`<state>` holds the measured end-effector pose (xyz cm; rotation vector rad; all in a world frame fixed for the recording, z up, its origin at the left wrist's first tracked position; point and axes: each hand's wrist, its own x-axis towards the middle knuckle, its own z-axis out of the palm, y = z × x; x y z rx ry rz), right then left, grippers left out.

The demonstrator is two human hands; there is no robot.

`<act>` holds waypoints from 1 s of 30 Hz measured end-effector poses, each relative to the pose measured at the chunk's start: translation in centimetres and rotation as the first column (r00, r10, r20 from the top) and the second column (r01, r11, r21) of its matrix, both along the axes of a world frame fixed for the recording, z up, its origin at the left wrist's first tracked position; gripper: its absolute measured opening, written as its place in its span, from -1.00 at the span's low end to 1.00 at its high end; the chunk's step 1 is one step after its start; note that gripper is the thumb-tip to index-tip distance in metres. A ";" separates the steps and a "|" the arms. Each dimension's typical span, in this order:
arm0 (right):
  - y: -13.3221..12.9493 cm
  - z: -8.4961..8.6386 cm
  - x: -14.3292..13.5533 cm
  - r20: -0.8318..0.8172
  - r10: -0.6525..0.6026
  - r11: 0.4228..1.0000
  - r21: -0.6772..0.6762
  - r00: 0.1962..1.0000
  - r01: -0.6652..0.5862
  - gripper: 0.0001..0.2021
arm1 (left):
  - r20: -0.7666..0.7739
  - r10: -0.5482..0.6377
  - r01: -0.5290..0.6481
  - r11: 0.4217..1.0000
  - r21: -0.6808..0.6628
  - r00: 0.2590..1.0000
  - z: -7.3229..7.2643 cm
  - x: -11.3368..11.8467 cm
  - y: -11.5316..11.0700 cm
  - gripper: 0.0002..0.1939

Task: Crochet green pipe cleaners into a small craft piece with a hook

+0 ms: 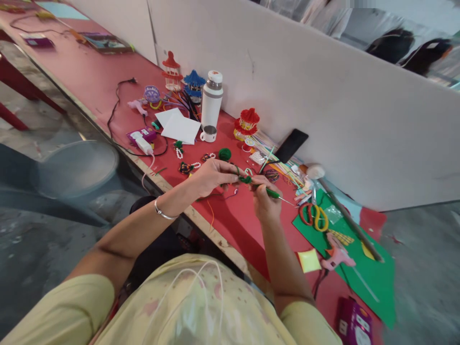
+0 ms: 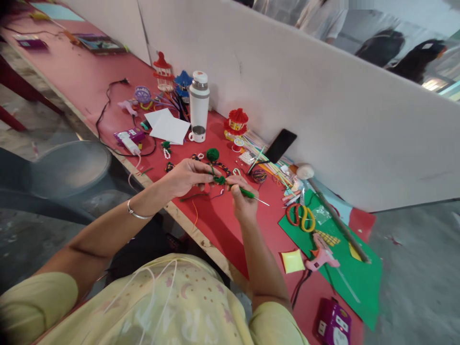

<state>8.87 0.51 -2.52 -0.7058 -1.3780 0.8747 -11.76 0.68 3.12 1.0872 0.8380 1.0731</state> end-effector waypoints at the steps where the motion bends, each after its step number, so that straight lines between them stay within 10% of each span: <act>1: -0.1 0.1 0.0 0.024 -0.025 1.000 0.006 0.999 0.025 -0.66 | -0.033 0.030 -0.029 0.999 0.043 0.999 0.0 0.2 -0.1 -0.80; 7: -1.2 1.4 0.2 0.275 -0.137 0.971 0.226 0.951 0.075 -0.86 | -0.207 0.239 -0.172 0.940 0.296 0.949 0.2 0.6 -0.3 -0.78; 15: -2.0 2.9 0.1 0.417 -0.306 0.840 0.542 0.856 0.036 -0.80 | -0.141 0.220 -0.170 0.938 0.301 0.965 0.4 0.4 -0.8 -0.87; 25: -2.5 2.1 -0.5 0.287 -0.369 0.860 0.466 0.884 0.208 -0.78 | -0.041 0.349 -0.316 0.887 0.338 0.936 -0.9 2.6 -1.6 -0.83; 30: -2.9 1.6 -1.8 0.112 -0.330 0.929 0.213 0.937 0.302 -0.84 | 0.038 0.458 -0.436 0.813 0.385 0.888 -2.1 4.2 -1.8 -0.89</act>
